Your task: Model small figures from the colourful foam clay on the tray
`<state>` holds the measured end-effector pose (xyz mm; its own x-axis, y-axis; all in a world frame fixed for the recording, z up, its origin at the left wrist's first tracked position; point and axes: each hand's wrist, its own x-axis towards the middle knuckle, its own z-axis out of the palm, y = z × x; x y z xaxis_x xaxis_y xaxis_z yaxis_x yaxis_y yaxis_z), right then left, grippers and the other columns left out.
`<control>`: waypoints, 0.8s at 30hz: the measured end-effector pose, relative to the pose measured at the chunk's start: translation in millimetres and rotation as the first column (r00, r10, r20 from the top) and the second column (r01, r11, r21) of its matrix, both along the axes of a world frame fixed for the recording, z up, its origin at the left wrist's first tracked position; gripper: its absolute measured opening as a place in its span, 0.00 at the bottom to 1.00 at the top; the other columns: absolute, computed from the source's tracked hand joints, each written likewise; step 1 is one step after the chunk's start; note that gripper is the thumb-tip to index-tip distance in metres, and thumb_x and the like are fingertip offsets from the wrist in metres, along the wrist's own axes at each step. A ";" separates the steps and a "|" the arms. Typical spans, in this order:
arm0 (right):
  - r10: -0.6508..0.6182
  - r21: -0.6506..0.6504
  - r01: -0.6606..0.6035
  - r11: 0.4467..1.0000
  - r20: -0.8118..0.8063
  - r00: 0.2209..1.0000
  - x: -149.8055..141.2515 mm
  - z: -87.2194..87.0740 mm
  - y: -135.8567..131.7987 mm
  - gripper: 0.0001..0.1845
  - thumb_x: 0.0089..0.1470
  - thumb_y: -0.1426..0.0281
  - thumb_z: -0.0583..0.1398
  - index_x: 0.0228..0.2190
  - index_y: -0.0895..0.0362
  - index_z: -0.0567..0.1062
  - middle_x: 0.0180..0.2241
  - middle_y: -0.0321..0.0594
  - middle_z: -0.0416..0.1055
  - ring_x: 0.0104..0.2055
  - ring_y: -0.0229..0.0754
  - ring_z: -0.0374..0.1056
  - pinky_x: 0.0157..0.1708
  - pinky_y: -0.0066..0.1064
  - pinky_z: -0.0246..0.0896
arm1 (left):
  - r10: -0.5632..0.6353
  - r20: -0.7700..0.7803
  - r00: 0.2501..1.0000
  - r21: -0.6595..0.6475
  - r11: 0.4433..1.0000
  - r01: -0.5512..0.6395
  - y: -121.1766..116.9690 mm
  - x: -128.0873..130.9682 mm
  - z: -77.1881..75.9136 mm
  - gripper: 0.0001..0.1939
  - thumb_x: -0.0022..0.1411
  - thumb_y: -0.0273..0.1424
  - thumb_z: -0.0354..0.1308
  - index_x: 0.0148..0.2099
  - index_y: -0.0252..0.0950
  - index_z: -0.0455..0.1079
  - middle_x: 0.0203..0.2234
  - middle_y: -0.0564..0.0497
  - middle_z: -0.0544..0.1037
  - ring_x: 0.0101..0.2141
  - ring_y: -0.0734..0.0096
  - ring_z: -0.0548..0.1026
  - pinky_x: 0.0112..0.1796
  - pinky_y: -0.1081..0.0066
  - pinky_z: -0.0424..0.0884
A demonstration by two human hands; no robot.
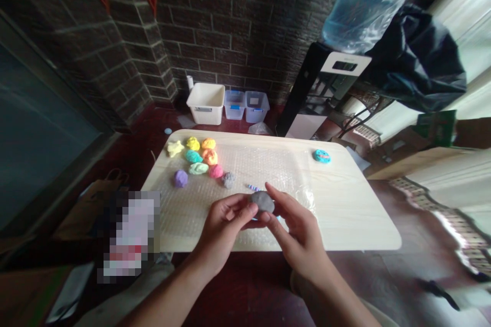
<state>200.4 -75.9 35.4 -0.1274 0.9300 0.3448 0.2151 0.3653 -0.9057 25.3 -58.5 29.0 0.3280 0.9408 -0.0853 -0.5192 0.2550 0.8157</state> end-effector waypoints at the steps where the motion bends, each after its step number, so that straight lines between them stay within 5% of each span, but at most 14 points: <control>1: 0.004 0.015 -0.004 1.000 0.017 1.000 -0.5 -0.3 0.7 0.27 0.68 0.68 0.64 0.65 0.42 0.73 0.48 0.42 0.78 0.42 0.44 0.73 0.40 0.39 0.75 | 0.004 0.001 1.000 0.002 1.000 -0.004 0.3 -0.1 0.2 0.09 0.69 0.35 0.68 0.46 0.35 0.83 0.41 0.44 0.86 0.41 0.64 0.84 0.46 0.64 0.83; 11: 0.043 0.072 -0.050 0.996 0.093 0.995 -4.1 3.4 -0.8 0.27 0.69 0.70 0.63 0.66 0.43 0.71 0.57 0.46 0.76 0.56 0.51 0.74 0.51 0.45 0.76 | 0.037 -0.083 0.996 0.029 0.999 -0.035 0.3 -2.3 8.0 0.13 0.66 0.38 0.71 0.46 0.33 0.83 0.38 0.44 0.86 0.38 0.61 0.84 0.46 0.60 0.83; 24: 0.100 0.010 -0.100 0.995 -0.024 0.995 -7.9 0.8 -7.9 0.27 0.70 0.66 0.61 0.67 0.44 0.69 0.59 0.48 0.73 0.58 0.53 0.73 0.54 0.49 0.76 | 0.072 -0.134 0.988 0.099 0.993 -0.059 0.5 -4.9 10.7 0.15 0.63 0.39 0.73 0.46 0.34 0.84 0.37 0.44 0.87 0.35 0.61 0.83 0.40 0.63 0.82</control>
<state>192.5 -83.7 36.2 -0.2109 0.9099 0.3571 0.1547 0.3918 -0.9069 20.3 -57.9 39.8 0.2567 0.9658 -0.0353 -0.4138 0.1428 0.8991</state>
